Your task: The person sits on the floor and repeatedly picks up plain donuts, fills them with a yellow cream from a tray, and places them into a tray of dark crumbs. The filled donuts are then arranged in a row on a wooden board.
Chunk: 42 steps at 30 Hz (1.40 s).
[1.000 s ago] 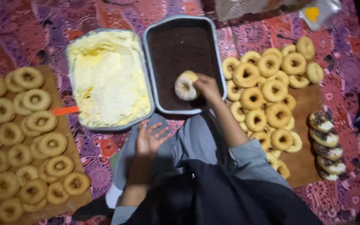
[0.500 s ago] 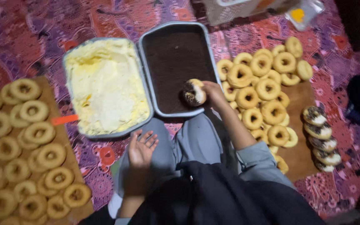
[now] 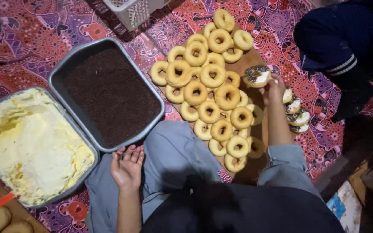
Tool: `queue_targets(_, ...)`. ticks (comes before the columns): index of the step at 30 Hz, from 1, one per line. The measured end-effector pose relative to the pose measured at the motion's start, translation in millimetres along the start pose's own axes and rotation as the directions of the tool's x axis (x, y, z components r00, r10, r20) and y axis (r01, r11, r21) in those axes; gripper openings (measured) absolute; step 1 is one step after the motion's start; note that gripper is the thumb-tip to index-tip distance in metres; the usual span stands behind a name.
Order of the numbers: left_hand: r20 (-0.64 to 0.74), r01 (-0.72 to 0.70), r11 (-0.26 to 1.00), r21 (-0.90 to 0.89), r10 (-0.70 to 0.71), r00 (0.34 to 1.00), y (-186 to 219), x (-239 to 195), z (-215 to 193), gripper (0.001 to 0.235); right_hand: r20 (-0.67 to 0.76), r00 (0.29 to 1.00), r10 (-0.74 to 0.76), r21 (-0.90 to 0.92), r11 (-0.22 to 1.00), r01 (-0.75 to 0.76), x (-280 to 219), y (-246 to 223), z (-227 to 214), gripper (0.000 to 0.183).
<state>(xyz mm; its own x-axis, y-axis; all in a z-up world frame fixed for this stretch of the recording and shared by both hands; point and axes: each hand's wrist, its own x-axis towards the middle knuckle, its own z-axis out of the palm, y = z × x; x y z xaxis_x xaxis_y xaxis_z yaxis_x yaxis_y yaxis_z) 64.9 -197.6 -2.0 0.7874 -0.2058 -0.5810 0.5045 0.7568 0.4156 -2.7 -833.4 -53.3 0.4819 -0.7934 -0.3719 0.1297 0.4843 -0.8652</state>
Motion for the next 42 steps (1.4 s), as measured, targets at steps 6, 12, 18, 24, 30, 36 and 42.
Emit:
queue_targets(6, -0.100, 0.022, 0.999, 0.027, -0.019, 0.995, -20, 7, 17, 0.035, -0.005, 0.903, -0.430, -0.825, 0.512, 0.239, 78, -6, -7, 0.012)
queue_targets(12, -0.118, -0.060, 0.997, 0.038, 0.065, 0.991, -15, 11, 24, 0.035, 0.002, 0.906, -0.423, -0.943, 0.301, 0.142, 98, -50, -42, 0.023)
queue_targets(18, -0.131, -0.080, 0.995, 0.060, 0.088, 0.988, -15, 19, 24, 0.035, 0.505, 0.863, 0.028, -0.848, 0.205, 0.489, 62, -60, -46, 0.118)
queue_targets(24, -0.148, -0.044, 0.996, 0.084, 0.056, 0.987, -25, 19, 34, 0.033, 0.198, 0.980, 0.014, -0.965, -0.171, 0.197, 32, -50, -22, 0.137)
queue_targets(30, -0.136, -0.096, 0.992, 0.083, 0.107, 0.985, -20, 15, 37, 0.033, 0.221, 0.975, -0.024, -0.963, -0.166, 0.214, 38, -56, -7, 0.148)
queue_targets(36, -0.108, -0.082, 0.996, 0.046, 0.087, 0.990, -18, 10, 41, 0.033, 0.130, 0.991, 0.036, -0.965, -0.227, 0.134, 42, -46, 27, 0.147)
queue_targets(42, -0.115, -0.139, 0.987, 0.077, 0.147, 0.982, -9, 8, 42, 0.034, 0.018, 0.968, -0.249, -0.999, 0.044, 0.030, 82, -35, 82, 0.092)
